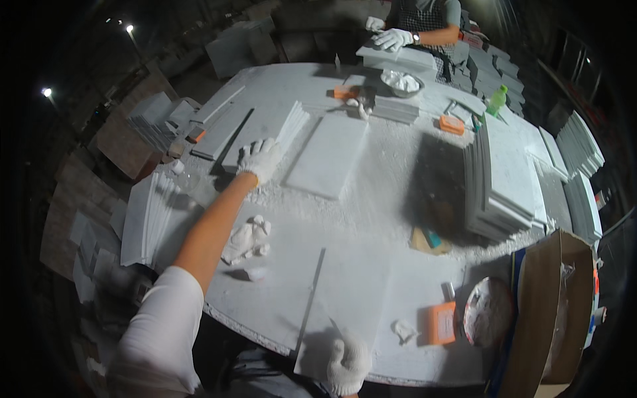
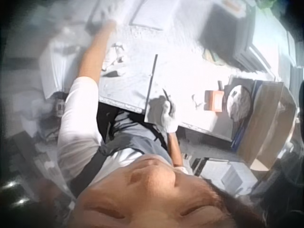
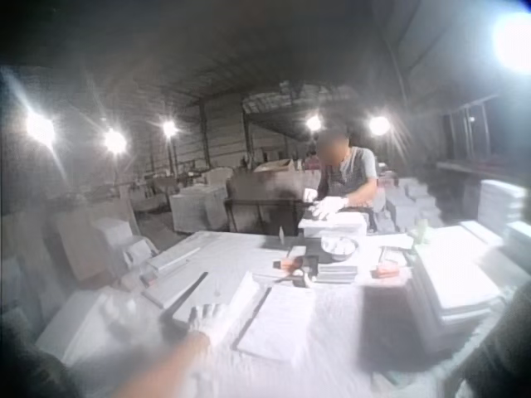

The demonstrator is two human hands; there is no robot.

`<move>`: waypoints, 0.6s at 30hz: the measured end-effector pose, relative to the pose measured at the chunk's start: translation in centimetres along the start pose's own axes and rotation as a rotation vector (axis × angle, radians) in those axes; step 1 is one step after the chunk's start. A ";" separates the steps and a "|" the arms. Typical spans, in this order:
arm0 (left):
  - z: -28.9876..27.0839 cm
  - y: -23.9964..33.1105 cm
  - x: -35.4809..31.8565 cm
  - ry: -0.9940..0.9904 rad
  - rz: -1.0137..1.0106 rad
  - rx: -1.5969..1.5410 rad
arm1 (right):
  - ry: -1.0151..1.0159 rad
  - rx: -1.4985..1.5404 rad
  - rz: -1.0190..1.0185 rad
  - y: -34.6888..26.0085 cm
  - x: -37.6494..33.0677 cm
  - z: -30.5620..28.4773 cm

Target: The person uses a metal file to smooth the edges of white rectangular tiles on a workbench. They repeatedly pick up tiles, file the edges, and stack them. The person also briefly touches their face area during the task.

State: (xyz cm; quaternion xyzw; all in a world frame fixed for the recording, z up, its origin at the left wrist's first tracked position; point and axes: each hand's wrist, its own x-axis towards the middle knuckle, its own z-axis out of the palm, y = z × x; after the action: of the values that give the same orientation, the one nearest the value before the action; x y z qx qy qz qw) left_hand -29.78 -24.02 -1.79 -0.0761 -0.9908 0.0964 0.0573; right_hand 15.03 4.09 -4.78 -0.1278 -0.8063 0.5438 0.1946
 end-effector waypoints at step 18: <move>-4.5 22.3 -24.8 0.048 1.112 -0.169 | 0.473 0.041 0.112 6.5 -5.9 -6.2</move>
State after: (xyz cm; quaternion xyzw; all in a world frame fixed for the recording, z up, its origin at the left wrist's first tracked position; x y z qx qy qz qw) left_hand -1.73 -5.55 -4.30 -0.5934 -0.8042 0.0306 0.0141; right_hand 23.04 9.24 -9.74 -0.2924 -0.7187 0.5249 0.3500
